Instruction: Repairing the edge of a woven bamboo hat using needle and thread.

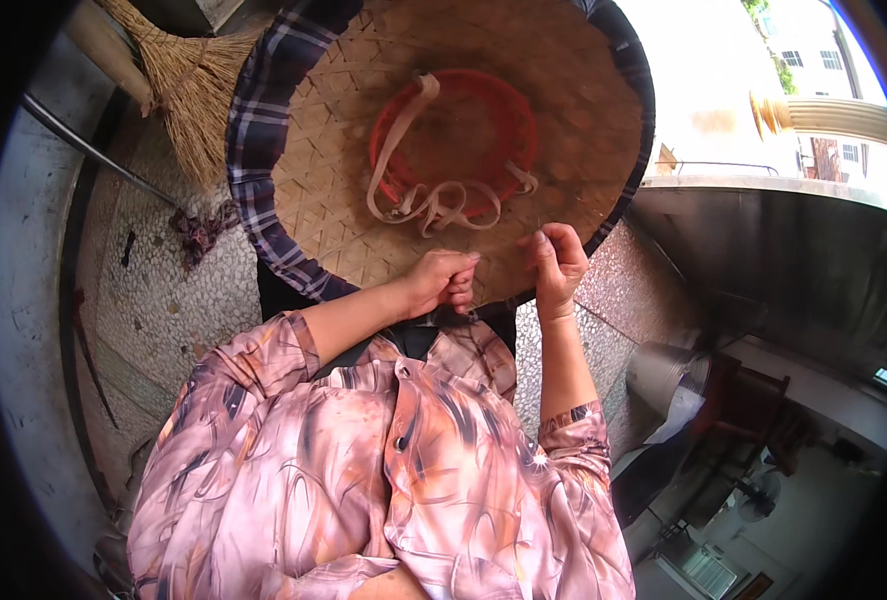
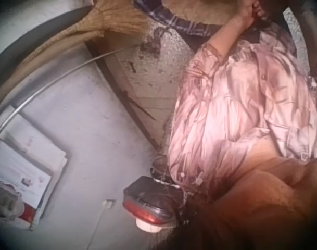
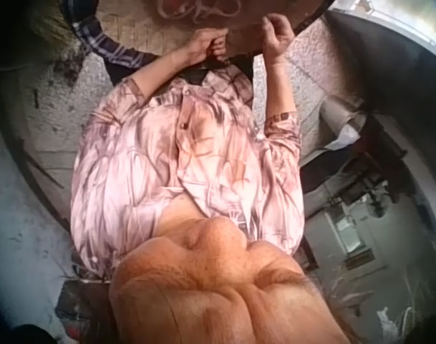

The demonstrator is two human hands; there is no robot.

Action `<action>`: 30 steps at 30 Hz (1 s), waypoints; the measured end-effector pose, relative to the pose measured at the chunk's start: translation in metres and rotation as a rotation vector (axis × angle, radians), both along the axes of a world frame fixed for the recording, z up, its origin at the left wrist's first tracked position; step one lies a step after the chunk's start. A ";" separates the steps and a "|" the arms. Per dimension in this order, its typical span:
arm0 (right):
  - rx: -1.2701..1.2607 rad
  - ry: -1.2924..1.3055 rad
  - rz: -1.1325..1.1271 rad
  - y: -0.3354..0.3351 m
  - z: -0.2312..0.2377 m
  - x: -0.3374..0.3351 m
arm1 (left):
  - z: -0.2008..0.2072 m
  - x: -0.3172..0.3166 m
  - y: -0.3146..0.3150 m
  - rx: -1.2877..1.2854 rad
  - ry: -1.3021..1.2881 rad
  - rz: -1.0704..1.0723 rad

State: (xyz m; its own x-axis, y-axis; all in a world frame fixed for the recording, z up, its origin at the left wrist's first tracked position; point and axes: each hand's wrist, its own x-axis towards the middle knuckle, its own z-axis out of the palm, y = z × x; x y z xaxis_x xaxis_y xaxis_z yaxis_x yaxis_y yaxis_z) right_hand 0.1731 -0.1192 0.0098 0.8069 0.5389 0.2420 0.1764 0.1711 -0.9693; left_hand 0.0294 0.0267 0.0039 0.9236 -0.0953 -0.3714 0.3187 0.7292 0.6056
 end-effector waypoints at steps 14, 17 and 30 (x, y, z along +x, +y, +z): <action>-0.434 -0.093 -0.065 -0.096 0.003 -0.026 | 0.001 0.014 0.003 0.102 0.045 -0.109; -0.547 -0.310 -0.075 -0.091 -0.013 -0.050 | 0.002 0.012 0.005 0.154 0.021 -0.138; -0.254 -0.145 0.188 -0.120 -0.013 -0.080 | -0.008 -0.010 -0.018 0.210 -0.043 -0.139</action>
State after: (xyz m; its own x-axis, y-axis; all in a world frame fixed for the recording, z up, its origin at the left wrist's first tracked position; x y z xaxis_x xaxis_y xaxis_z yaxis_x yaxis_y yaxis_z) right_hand 0.0930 -0.2396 -0.0032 0.6545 0.7328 0.1860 0.3036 -0.0294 -0.9523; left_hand 0.0198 0.0083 -0.0039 0.9224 -0.1476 -0.3570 0.3778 0.5369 0.7543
